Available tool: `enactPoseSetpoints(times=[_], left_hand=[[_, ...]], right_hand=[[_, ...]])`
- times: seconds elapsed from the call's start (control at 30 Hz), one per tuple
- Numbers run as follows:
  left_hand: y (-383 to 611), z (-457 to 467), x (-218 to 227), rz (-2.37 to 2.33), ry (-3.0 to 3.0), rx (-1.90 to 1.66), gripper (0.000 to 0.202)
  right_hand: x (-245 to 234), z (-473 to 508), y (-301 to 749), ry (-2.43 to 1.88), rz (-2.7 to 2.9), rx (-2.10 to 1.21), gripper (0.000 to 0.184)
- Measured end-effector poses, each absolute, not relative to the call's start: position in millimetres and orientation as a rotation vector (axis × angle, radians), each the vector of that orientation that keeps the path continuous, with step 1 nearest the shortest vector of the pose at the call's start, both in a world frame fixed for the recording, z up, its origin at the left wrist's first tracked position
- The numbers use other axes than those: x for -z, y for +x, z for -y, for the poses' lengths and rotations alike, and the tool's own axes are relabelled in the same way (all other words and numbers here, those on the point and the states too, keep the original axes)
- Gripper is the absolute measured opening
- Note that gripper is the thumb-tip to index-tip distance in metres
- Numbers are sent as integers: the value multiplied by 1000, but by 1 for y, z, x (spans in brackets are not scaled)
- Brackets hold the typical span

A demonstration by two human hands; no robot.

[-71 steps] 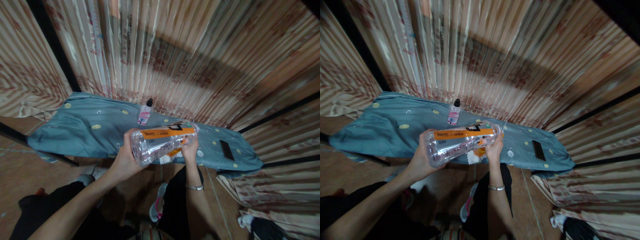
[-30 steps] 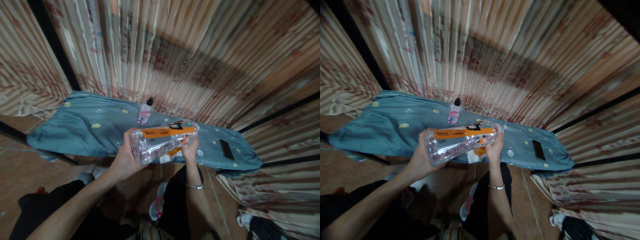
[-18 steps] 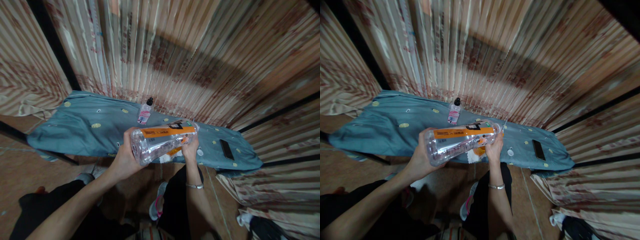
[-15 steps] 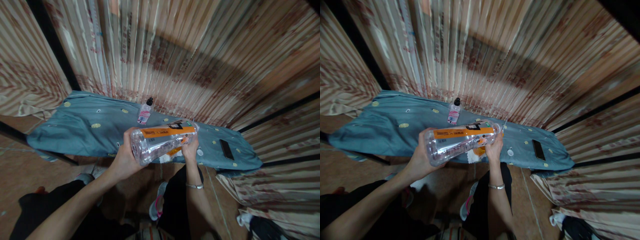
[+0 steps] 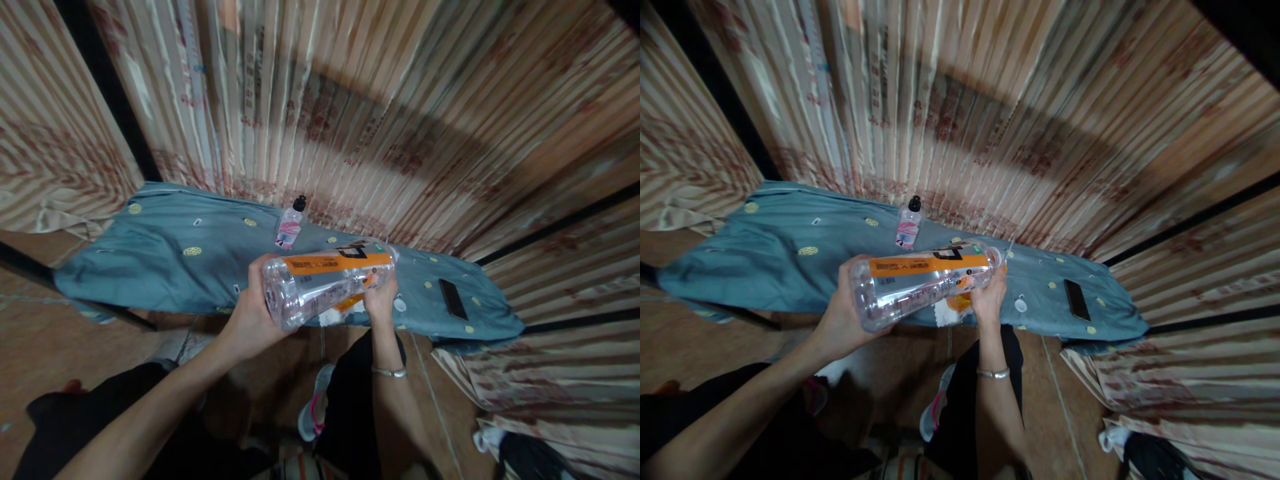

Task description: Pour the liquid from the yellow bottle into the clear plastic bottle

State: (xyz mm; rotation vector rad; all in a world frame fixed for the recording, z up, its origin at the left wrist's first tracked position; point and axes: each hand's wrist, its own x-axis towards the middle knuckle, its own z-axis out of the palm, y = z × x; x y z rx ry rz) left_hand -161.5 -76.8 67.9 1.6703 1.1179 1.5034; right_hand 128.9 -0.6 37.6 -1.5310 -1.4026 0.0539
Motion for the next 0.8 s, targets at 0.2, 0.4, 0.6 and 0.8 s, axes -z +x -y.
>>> enactPoseSetpoints(times=[0.2,0.4,0.6,0.8], left_hand=[[-160,76,-66,-1118,1663,-1501,98],[-161,75,-63,-1094,1647,-1506,99],[-163,74,-62,-1100,1661,-1505,97],[-163,76,-63,-1115,1671,-1499,97]], right_hand=[[-39,1,129,-1535,1376,-75,49],[-42,2,127,-1532,1421,-33,44],[-46,4,125,-1553,1420,-45,47],[-46,4,124,-1535,1425,-53,47]])
